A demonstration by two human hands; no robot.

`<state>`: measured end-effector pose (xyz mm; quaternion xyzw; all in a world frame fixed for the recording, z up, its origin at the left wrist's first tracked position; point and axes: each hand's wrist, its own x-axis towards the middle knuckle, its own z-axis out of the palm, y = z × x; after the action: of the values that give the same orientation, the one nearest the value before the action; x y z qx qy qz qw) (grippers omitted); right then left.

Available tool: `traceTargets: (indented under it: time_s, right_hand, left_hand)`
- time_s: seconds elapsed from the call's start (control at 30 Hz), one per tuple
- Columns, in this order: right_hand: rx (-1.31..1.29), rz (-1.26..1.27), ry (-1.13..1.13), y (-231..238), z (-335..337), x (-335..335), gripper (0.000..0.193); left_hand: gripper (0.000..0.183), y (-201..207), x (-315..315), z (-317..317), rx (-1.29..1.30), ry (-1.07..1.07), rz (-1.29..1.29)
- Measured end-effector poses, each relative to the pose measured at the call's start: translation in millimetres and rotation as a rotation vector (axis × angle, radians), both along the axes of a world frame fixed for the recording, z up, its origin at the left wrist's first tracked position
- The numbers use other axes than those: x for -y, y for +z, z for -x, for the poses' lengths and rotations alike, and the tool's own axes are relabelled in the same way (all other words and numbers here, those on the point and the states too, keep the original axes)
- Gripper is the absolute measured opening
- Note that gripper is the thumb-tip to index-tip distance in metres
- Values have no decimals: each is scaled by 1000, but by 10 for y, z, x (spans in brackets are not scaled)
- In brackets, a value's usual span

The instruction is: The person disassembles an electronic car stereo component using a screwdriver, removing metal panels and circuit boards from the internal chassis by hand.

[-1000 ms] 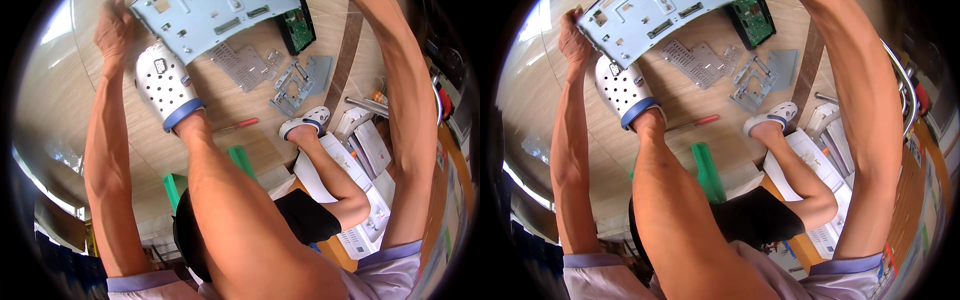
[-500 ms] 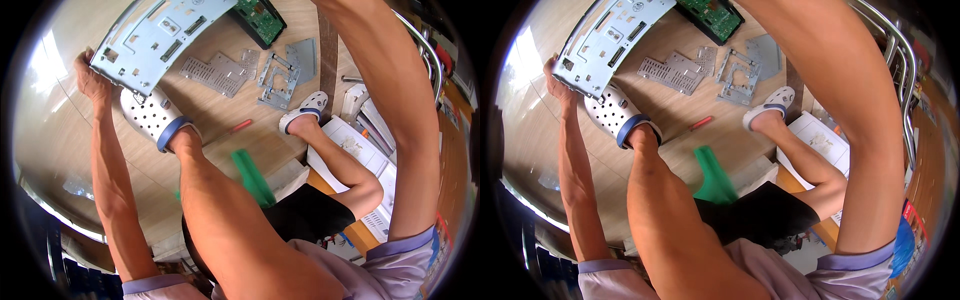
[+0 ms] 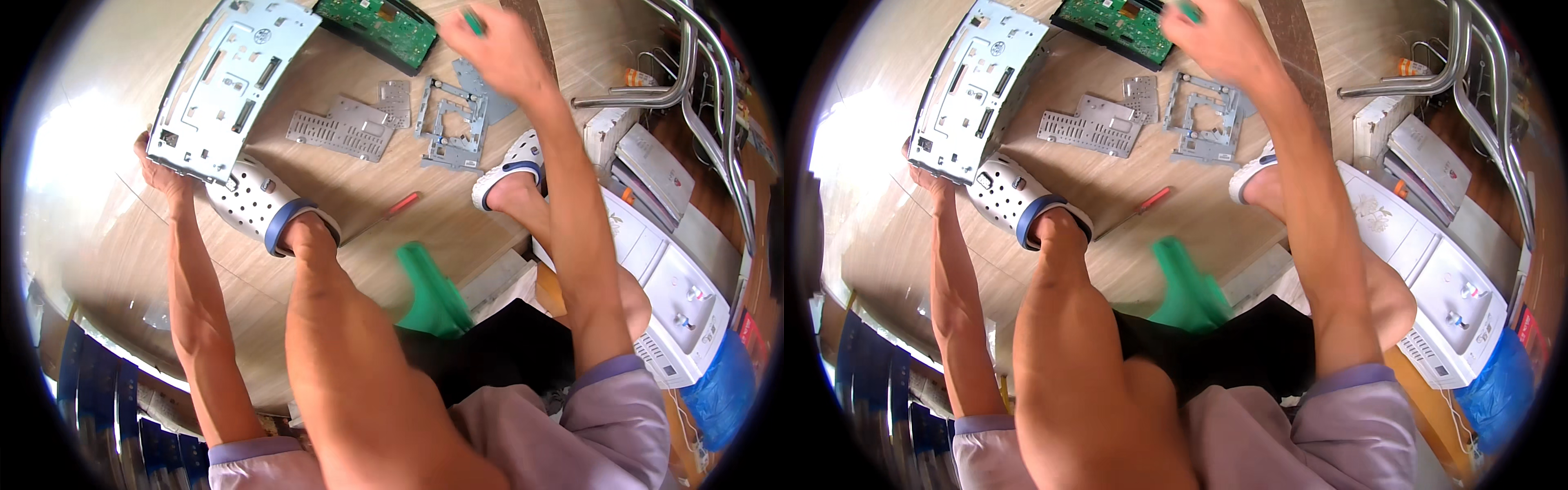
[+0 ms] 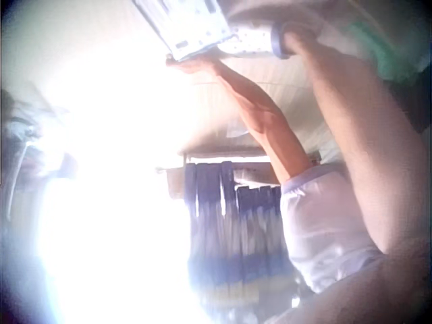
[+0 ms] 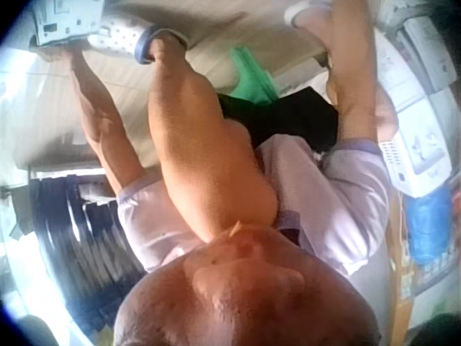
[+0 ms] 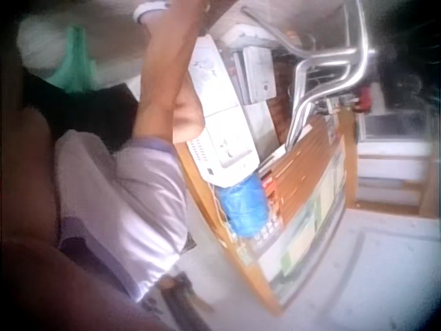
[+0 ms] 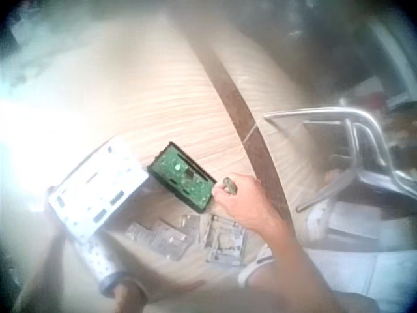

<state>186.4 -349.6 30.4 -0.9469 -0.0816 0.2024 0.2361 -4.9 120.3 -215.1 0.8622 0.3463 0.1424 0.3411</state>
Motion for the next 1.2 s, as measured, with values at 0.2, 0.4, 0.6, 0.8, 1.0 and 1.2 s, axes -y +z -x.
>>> traceTargets:
  time_s: [0.2,0.4,0.6,0.8,1.0,1.2]
  right_hand:
    - [-126,28,-541,-558,722,1518,27]
    - [-135,-27,-686,-952,644,1690,26]
    - [-72,1,-691,-1234,383,1706,24]
    - [-118,44,-742,-1318,283,1657,24]
    - [-105,-54,-805,-1369,243,1742,25]
    - [-108,-108,-740,-1406,214,1676,22]
  left_hand:
    - [32,826,573,380,32,-32,146]
    - [23,1995,1414,958,-115,-230,232]
    - [22,2366,1852,337,-167,-519,377]
    - [18,2356,2197,-180,-427,-807,546]
    - [22,2178,2565,-435,-364,-1064,568]
    - [36,1948,2791,-600,-471,-933,867]
